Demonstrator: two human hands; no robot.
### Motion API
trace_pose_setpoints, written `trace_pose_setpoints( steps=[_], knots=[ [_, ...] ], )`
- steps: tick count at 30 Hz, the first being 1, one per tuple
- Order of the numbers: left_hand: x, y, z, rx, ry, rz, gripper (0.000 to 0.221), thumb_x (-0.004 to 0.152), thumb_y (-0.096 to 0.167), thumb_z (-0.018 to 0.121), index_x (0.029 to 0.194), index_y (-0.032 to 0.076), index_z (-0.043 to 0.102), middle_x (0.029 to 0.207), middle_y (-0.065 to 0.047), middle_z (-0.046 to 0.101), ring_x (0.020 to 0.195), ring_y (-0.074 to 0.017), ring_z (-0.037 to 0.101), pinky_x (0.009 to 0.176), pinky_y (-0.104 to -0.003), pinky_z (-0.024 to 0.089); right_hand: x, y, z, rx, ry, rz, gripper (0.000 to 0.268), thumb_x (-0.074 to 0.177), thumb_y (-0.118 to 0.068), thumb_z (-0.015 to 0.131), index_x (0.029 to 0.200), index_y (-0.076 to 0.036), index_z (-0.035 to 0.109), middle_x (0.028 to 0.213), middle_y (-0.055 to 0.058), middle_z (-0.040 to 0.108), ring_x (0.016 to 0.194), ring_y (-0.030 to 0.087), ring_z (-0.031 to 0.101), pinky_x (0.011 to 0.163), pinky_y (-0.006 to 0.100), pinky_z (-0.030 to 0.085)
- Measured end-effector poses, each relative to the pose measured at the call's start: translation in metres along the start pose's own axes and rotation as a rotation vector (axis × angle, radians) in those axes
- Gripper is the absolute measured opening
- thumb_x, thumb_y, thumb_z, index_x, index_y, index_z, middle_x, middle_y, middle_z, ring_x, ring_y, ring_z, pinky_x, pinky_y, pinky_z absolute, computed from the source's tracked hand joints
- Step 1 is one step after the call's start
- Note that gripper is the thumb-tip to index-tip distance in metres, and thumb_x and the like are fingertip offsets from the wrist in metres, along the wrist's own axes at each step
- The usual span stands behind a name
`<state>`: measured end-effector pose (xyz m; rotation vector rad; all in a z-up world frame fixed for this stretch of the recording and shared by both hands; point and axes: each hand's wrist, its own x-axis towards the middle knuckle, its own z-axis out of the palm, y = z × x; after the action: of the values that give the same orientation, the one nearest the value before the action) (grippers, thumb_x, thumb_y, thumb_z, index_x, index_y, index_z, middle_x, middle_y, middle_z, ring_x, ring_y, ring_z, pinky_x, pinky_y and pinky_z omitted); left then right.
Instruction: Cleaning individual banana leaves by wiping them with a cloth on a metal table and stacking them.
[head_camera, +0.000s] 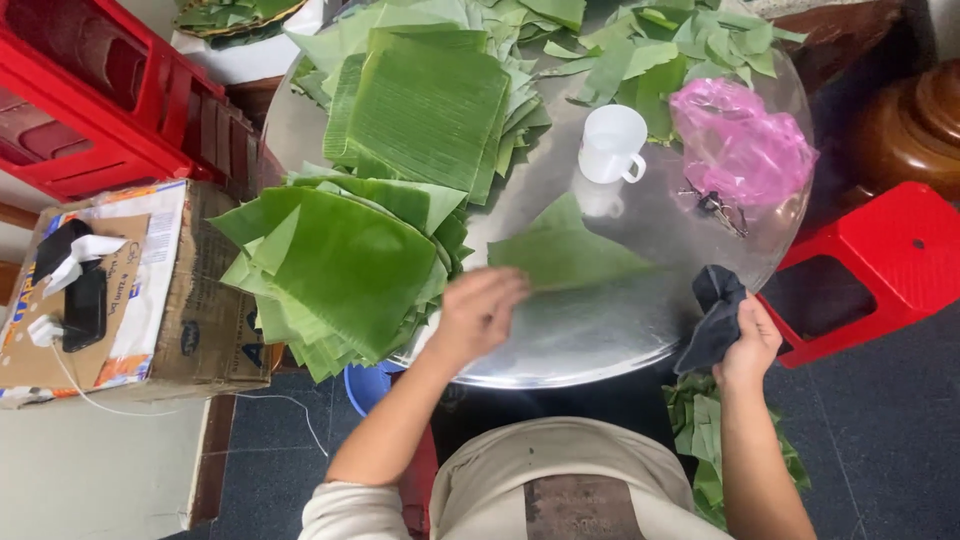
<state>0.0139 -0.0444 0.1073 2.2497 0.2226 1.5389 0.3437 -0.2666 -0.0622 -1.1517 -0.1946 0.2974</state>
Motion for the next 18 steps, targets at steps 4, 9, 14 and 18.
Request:
trace_pose_setpoints(
  steps=[4,9,14,18],
  knots=[
    [0.089,0.025,-0.046,-0.063,0.126,-0.11,0.017,0.092,0.023,0.074,0.081,0.011,0.079,0.083,-0.007,0.077,0.075,-0.0286,0.075,0.073,-0.039,0.061,-0.004,-0.014,-0.004,-0.042,-0.105,-0.138,0.022,0.11,-0.006,0.056,0.12,-0.005,0.075,0.093,0.015,0.071,0.076,0.016,0.073,0.069,0.028,0.064],
    [0.08,-0.043,-0.057,-0.18,0.417,-0.722,0.006,0.092,-0.001,0.07,0.092,0.004,0.073,0.07,-0.004,0.071,0.046,-0.0076,0.058,0.044,-0.022,0.049,-0.01,-0.007,-0.012,-0.012,-0.016,0.029,0.023,0.11,-0.012,0.058,0.126,-0.007,0.073,0.104,0.015,0.073,0.089,0.02,0.077,0.081,0.034,0.066],
    [-0.046,-0.167,-0.028,-0.038,0.409,-0.976,0.007,0.091,0.001,0.074,0.097,0.004,0.075,0.066,-0.002,0.066,0.059,-0.0082,0.052,0.055,-0.024,0.042,-0.025,-0.017,-0.002,-0.038,-0.009,0.103,0.022,0.107,-0.01,0.057,0.12,-0.008,0.075,0.095,0.013,0.073,0.079,0.018,0.076,0.071,0.029,0.066],
    [-0.085,-0.178,-0.017,-0.082,0.431,-1.066,0.005,0.093,0.001,0.07,0.098,0.004,0.071,0.063,0.006,0.058,0.058,-0.0025,0.045,0.056,-0.019,0.035,-0.019,0.01,-0.015,-0.125,-0.034,0.112,0.019,0.108,-0.01,0.06,0.118,-0.01,0.076,0.096,0.012,0.073,0.078,0.016,0.075,0.069,0.027,0.063]
  ],
)
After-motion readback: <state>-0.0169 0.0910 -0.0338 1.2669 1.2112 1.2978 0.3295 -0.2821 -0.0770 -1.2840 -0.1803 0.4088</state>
